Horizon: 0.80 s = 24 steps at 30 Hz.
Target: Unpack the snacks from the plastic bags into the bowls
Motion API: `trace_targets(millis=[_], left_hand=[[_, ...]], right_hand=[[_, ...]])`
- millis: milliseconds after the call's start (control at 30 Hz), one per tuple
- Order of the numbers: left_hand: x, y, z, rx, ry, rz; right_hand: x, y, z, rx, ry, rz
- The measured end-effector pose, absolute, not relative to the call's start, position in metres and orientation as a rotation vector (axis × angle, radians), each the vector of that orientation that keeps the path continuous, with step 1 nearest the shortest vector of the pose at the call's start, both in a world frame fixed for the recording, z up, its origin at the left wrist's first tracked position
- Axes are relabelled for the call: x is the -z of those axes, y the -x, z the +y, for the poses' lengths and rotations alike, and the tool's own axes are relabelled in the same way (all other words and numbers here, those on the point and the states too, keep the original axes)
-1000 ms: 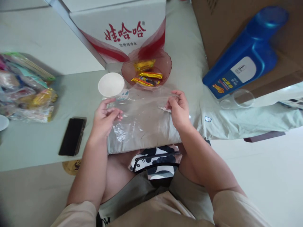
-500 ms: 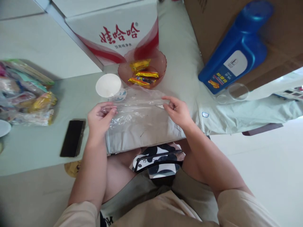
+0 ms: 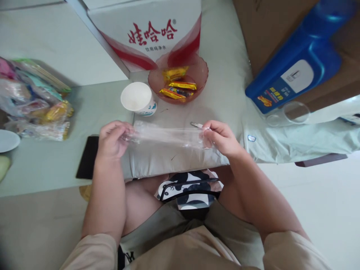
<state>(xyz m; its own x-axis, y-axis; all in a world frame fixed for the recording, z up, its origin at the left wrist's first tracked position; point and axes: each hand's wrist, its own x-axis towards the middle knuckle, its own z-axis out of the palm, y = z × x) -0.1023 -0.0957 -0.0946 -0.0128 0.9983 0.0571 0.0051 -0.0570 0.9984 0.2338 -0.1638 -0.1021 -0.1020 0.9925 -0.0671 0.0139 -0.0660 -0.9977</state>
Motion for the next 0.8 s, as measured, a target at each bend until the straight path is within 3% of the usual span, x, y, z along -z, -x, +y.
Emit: trace_targets(millis=[133,367,567,667,800], left_hand=[[0.084,0.095,-0.098,-1.195,-1.09,1.147],[0.092,0.081,-0.098,-0.769,-1.187,1.191],[0.088,0.061,-0.104,-0.391,-1.419,1.241],[0.085,0.069,-0.102,-0.441,-1.324,1.151],[0.09,0.085,-0.097,-0.863,-0.99,0.972]], right_hand=[[0.096,-0.241,-0.174,-1.816,0.977,-1.115],[0.106,-0.209,-0.154,-1.748,0.984,-0.894],[0.113,-0.17,-0.163,-2.082,1.081,-1.326],[0.106,-0.167,-0.167,-2.105,1.021,-1.592],[0.097,-0.176,-0.167,-2.023,0.888,-1.377]])
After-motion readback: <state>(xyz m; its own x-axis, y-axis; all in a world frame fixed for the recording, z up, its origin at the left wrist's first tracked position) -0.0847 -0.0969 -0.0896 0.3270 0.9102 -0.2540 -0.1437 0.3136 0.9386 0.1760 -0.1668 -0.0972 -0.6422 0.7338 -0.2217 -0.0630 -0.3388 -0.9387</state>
